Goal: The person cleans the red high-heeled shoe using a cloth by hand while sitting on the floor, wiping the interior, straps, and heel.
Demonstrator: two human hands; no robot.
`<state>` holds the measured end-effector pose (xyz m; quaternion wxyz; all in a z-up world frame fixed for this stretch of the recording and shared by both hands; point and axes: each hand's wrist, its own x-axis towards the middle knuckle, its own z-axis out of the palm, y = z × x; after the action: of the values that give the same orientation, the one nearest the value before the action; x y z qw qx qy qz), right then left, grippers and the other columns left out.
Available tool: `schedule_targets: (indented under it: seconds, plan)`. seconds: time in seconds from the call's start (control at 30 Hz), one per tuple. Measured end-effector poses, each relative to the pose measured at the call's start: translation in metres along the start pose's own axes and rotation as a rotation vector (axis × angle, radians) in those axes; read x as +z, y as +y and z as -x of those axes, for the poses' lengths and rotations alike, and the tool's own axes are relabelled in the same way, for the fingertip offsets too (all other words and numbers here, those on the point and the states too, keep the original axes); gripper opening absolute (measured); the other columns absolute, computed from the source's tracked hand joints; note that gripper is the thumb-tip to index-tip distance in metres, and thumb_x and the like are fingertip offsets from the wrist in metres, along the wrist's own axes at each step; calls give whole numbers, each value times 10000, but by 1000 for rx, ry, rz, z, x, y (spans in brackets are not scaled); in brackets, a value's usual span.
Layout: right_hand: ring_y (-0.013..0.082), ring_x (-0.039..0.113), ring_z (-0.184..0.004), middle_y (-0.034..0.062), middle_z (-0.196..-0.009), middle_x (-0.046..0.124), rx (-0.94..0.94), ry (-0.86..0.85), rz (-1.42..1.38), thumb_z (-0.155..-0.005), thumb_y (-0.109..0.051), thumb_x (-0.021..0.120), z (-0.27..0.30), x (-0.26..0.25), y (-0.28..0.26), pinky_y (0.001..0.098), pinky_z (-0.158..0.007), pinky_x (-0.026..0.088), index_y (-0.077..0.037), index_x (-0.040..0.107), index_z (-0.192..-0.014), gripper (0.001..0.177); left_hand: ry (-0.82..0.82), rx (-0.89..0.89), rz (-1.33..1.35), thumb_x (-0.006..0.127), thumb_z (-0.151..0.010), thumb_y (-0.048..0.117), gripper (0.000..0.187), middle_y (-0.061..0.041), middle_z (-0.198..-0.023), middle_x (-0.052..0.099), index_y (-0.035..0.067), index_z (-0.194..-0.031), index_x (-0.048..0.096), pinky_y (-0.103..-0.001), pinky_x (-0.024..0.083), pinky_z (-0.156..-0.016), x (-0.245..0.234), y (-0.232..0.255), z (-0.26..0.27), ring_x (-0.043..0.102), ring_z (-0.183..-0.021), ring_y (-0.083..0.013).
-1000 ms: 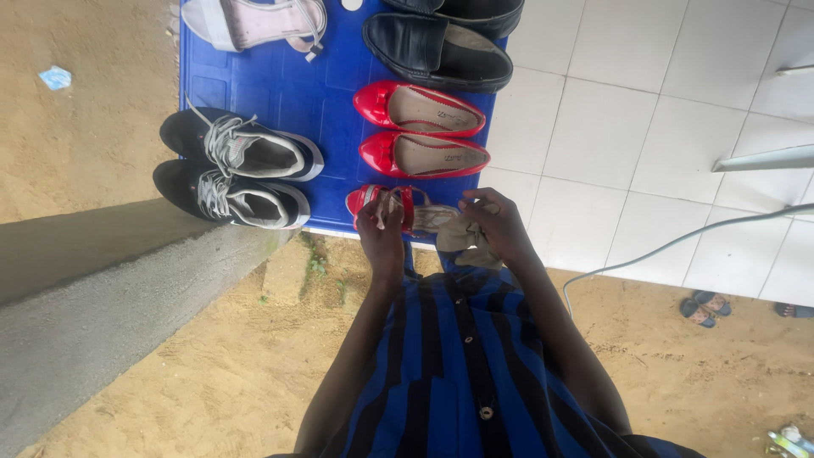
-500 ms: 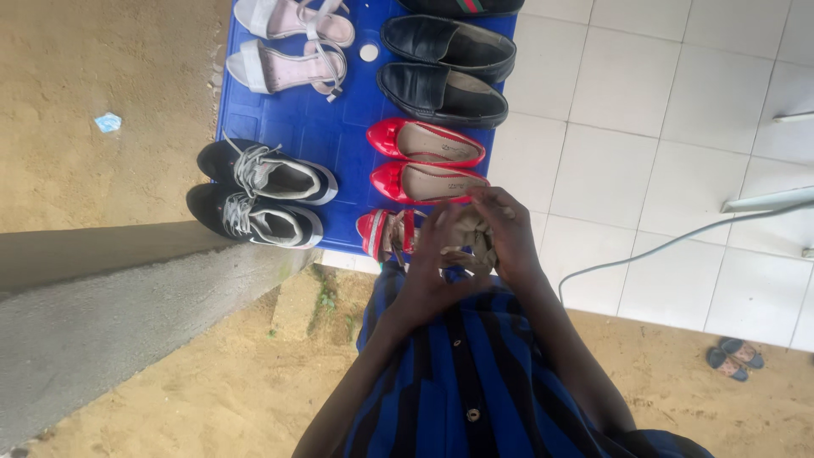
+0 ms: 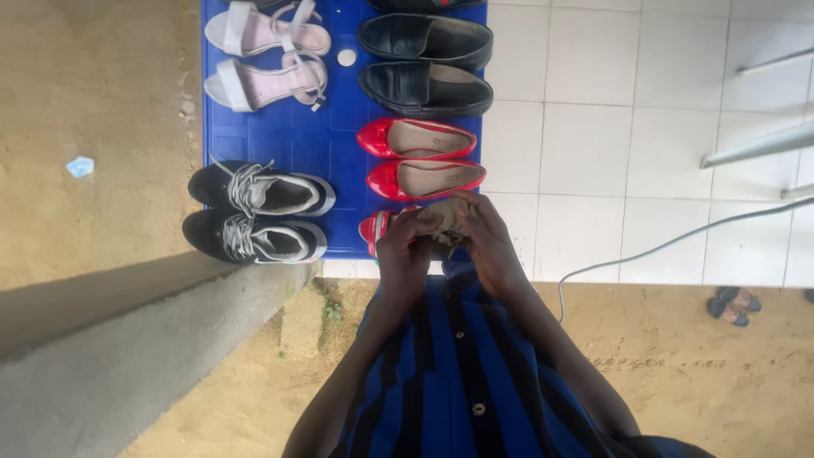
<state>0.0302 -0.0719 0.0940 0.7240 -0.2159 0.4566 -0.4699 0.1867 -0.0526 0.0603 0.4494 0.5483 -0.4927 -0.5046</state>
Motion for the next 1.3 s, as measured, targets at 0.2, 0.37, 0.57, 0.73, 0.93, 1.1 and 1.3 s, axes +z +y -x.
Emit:
schedule_targets:
  seconds: [0.2,0.37,0.57,0.73,0.93,1.1,1.3]
  plan:
    - [133,617,-1149,34,-1235,620,65,52,108,-1035,-289,496,16,7,9,324,-869,563,-113,478,-1430,433,-39,149,68,582,-853,-176,272,-190,-1312,662,-1,-999,728,-279,615,-801,-17,1,-7,722,-1122,-243]
    - [139,623,-1140,84,-1237,627,-121,88,260,-1003,-38,629,19,-10,29,296,-958,548,-24,539,-1376,384,-108,152,341,672,-931,-120,123,-191,-1467,452,-36,-1019,678,-348,602,-1047,-12,0,-2,560,-1367,-270]
    - [162,648,-1073,113,-1180,632,-191,78,268,-911,126,655,13,-18,32,317,-916,562,-5,555,-1195,328,-16,149,389,729,-929,-69,267,-187,-1414,489,-16,-1033,488,-342,605,-1014,-6,-5,4,580,-1318,-264]
    - [171,656,-1073,112,-1166,618,-280,68,276,-882,179,644,7,-27,33,322,-905,588,-34,496,-1172,390,-11,138,455,701,-948,-42,377,-164,-1415,459,24,-1159,394,-310,622,-986,6,6,7,587,-1303,-246]
    - [203,686,-1064,128,-1156,642,-305,-14,183,-860,175,650,-1,-68,18,335,-896,619,-32,505,-1150,385,-53,183,55,691,-928,-24,343,-182,-1436,463,-32,-1250,573,-345,649,-898,34,25,1,601,-1269,-277]
    - [196,647,-1076,131,-1167,651,-425,42,390,-849,195,696,7,-107,-14,325,-891,574,-18,541,-1151,400,-43,168,-16,701,-927,-5,294,-162,-1417,489,7,-1213,631,-347,620,-880,90,36,-2,624,-1254,-262]
    - [205,677,-1042,107,-1145,651,-347,7,256,-862,157,696,22,-161,-50,333,-838,616,-41,527,-1140,381,-54,163,41,705,-895,-5,312,-157,-1365,542,11,-1197,631,-346,645,-928,152,36,-1,646,-1226,-262]
